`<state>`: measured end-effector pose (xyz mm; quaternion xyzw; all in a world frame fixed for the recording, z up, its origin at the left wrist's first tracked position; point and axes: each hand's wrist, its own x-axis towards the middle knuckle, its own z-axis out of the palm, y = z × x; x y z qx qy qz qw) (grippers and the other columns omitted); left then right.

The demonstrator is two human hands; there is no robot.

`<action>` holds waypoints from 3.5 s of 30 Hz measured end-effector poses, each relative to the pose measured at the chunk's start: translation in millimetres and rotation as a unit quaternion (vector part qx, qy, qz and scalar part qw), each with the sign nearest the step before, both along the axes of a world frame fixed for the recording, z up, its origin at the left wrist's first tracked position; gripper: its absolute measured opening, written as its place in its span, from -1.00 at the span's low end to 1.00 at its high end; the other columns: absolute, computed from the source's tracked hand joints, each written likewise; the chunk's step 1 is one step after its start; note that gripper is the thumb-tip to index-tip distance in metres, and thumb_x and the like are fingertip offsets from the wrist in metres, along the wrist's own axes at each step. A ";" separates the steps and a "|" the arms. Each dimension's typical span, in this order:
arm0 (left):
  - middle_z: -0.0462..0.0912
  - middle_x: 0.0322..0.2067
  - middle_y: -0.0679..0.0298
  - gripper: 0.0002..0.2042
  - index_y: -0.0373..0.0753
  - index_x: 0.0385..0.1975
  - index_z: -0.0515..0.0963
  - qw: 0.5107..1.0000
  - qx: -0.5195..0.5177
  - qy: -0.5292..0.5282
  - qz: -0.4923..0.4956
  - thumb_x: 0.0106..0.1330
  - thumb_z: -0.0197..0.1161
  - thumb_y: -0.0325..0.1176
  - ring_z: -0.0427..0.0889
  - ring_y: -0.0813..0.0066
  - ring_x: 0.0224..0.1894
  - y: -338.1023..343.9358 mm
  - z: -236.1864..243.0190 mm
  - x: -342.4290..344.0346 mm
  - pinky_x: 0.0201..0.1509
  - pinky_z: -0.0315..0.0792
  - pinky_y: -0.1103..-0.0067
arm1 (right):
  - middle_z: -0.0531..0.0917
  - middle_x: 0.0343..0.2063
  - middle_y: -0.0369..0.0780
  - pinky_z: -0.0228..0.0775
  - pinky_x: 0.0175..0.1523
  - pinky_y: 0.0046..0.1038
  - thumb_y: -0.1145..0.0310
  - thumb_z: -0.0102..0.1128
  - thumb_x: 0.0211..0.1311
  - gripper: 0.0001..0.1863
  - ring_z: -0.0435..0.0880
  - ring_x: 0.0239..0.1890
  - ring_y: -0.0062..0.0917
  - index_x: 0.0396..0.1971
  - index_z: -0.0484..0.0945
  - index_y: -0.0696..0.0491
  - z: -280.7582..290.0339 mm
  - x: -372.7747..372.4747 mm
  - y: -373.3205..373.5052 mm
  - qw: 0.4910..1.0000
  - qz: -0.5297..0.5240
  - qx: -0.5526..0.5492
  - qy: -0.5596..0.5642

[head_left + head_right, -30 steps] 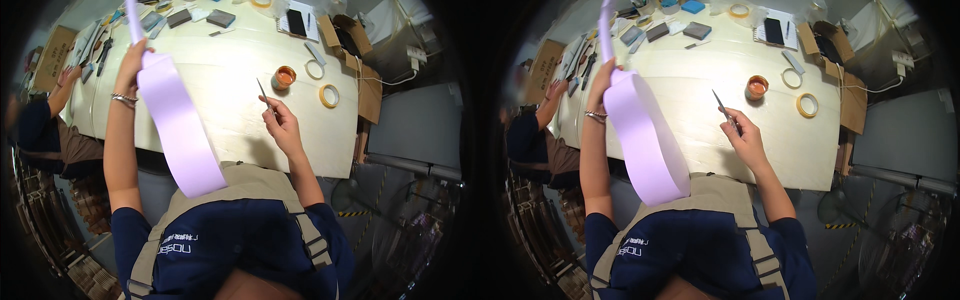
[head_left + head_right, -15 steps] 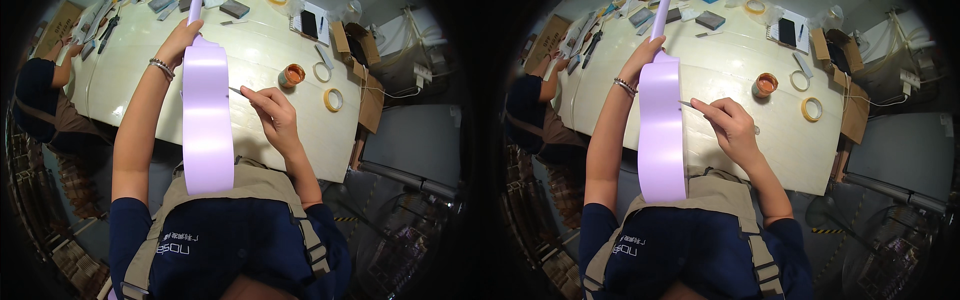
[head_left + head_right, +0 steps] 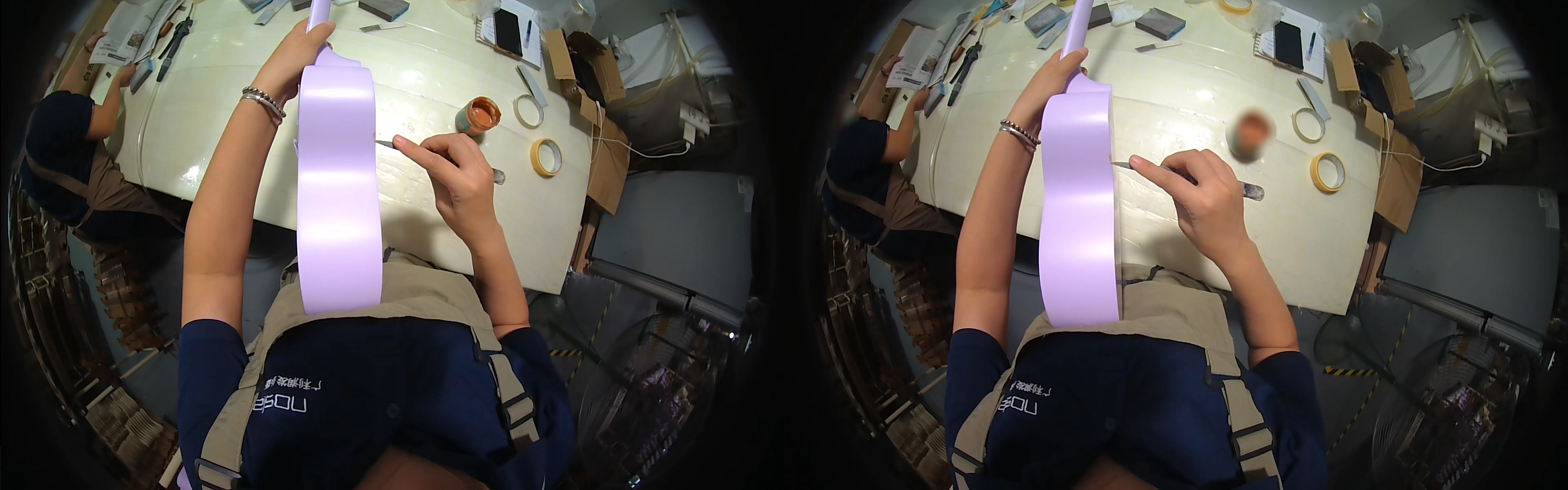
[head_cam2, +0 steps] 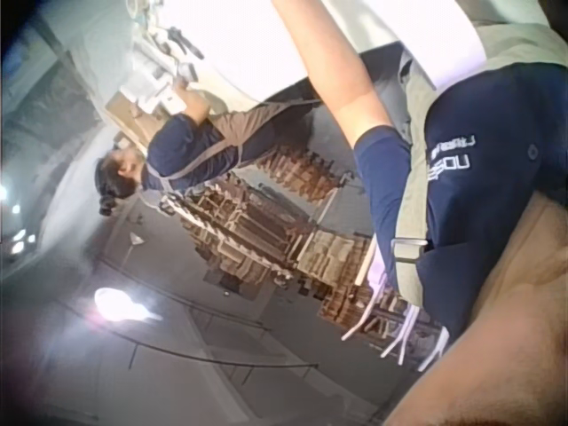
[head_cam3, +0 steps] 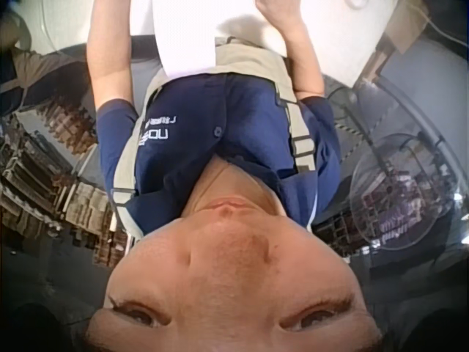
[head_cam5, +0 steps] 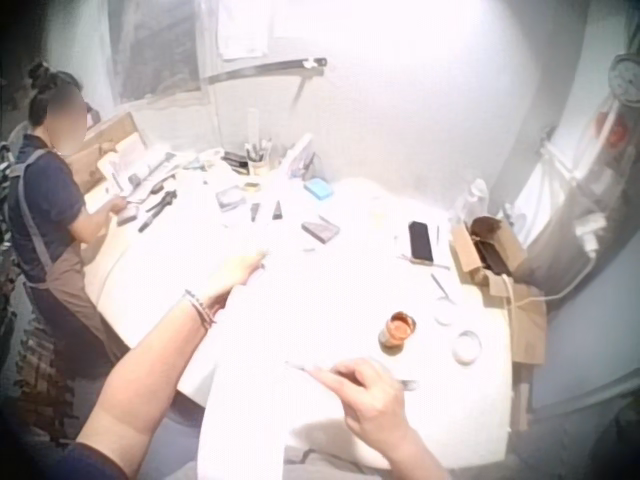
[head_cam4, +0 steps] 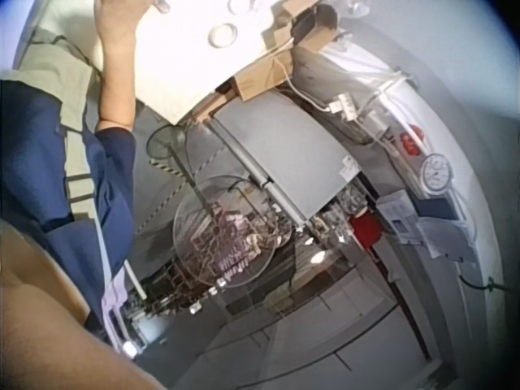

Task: The person retrieves a purple guitar body from a rack and places it on a workbench. They then use a small tool to scrape and apply a substance from a small container onto the guitar's surface, focusing on the neck and body areas.

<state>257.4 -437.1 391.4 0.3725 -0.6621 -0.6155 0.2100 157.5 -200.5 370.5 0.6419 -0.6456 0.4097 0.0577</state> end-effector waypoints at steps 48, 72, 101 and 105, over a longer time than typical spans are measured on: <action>0.42 -0.53 0.30 -0.72 -0.25 -0.27 0.29 0.971 0.054 0.121 0.198 0.22 0.07 -0.17 0.45 0.58 -0.61 -48.2 -13.1 59.5 -0.59 0.41 0.64 | 0.53 -0.35 -0.19 0.37 -0.24 -0.53 0.50 0.04 0.12 -0.85 0.52 -0.35 -0.48 -0.29 0.47 0.16 -126.7 -70.6 34.8 0.902 -0.315 -0.018 -0.294; 0.46 -0.17 0.06 -0.60 -0.37 -0.08 0.29 0.907 0.240 0.293 0.183 0.22 0.03 -0.18 0.51 0.25 -0.17 -54.3 -49.7 125.9 -0.16 0.47 0.42 | 0.32 0.10 -0.11 0.06 0.25 -0.32 0.26 0.54 -0.51 0.19 0.26 0.17 -0.31 0.24 -0.05 0.06 -16.3 5.1 -3.9 0.897 0.143 -0.164 -0.385; 0.52 -0.31 0.18 -0.61 -0.31 -0.21 0.42 0.819 0.353 0.451 0.038 0.24 0.01 -0.05 0.51 0.39 -0.23 -25.7 -68.1 82.7 -0.02 0.36 0.47 | 0.27 0.06 -0.13 0.09 0.23 -0.35 0.35 0.56 -0.54 0.40 0.29 0.11 -0.38 0.26 -0.40 0.07 -6.9 7.9 23.8 0.896 0.075 -0.151 -0.410; 0.51 -0.34 0.20 -0.62 -0.31 -0.21 0.42 0.800 0.382 0.463 0.022 0.24 0.02 -0.06 0.50 0.41 -0.25 -17.5 -67.5 79.3 0.02 0.31 0.45 | 0.35 -0.01 -0.12 0.12 0.17 -0.38 0.38 0.54 -0.54 0.39 0.37 0.02 -0.39 0.27 -0.39 0.06 28.5 14.0 15.3 0.891 0.136 -0.181 -0.394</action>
